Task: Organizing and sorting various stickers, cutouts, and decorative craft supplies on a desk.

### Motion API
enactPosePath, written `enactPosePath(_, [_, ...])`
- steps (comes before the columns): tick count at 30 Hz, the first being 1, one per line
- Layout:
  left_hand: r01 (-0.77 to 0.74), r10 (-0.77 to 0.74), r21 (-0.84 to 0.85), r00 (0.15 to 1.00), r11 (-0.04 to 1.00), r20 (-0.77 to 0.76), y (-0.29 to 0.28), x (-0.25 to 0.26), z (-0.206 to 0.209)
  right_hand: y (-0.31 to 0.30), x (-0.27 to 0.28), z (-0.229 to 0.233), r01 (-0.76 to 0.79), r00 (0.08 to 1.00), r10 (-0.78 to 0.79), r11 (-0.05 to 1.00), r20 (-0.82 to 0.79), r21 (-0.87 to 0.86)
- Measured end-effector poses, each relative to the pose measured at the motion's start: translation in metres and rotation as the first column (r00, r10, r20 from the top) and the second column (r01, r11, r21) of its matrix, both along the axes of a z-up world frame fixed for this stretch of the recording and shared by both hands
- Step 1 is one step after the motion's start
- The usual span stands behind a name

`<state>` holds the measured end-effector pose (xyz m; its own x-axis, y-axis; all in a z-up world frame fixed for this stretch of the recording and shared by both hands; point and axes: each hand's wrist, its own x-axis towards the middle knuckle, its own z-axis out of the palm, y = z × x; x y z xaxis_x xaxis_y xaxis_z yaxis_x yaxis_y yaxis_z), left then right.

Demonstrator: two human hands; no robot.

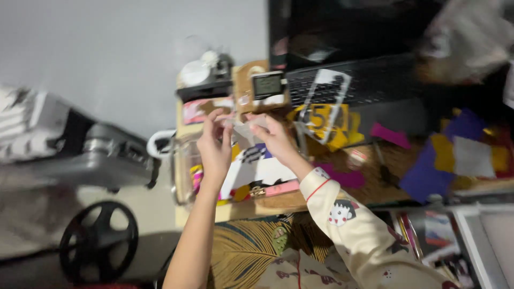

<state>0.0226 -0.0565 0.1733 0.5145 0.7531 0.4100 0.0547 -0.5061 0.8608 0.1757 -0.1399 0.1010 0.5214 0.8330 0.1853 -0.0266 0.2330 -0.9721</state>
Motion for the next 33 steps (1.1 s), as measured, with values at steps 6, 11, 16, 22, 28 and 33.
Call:
enactPosePath(6, [0.365, -0.256, -0.304, 0.904, 0.88, 0.343, -0.073, 0.101, -0.042, -0.103, 0.039, -0.004, 0.383, 0.905, -0.365, 0.923, -0.218, 0.042])
enactPosePath(11, [0.489, -0.474, -0.255, 0.872, 0.834, 0.123, -0.215, 0.175, -0.048, -0.237, 0.073, -0.014, 0.636, 0.761, -0.632, 0.771, -0.145, -0.02])
enactPosePath(16, [0.697, -0.698, -0.282, 0.707, 0.659, 0.116, -0.355, 0.219, -0.08, -0.412, 0.073, -0.004, 0.852, 0.524, -0.845, 0.518, 0.108, -0.082])
enactPosePath(22, [0.721, -0.806, -0.611, 0.55, 0.325, 0.22, -0.515, 0.242, -0.18, -0.642, 0.026, -0.015, 1.0, -0.013, -0.585, -0.016, 0.811, 0.005])
enactPosePath(28, [0.174, -0.479, -0.785, 0.708, -0.594, 0.519, -0.676, 0.276, -0.306, -0.762, -0.005, -0.025, 0.974, 0.065, -0.112, -0.207, 0.992, -0.088])
enactPosePath(33, [0.126, -0.426, -0.571, 0.541, -0.811, 0.725, -0.741, 0.262, -0.279, -0.782, -0.001, -0.05, 0.969, 0.07, 0.045, -0.242, 0.997, -0.057])
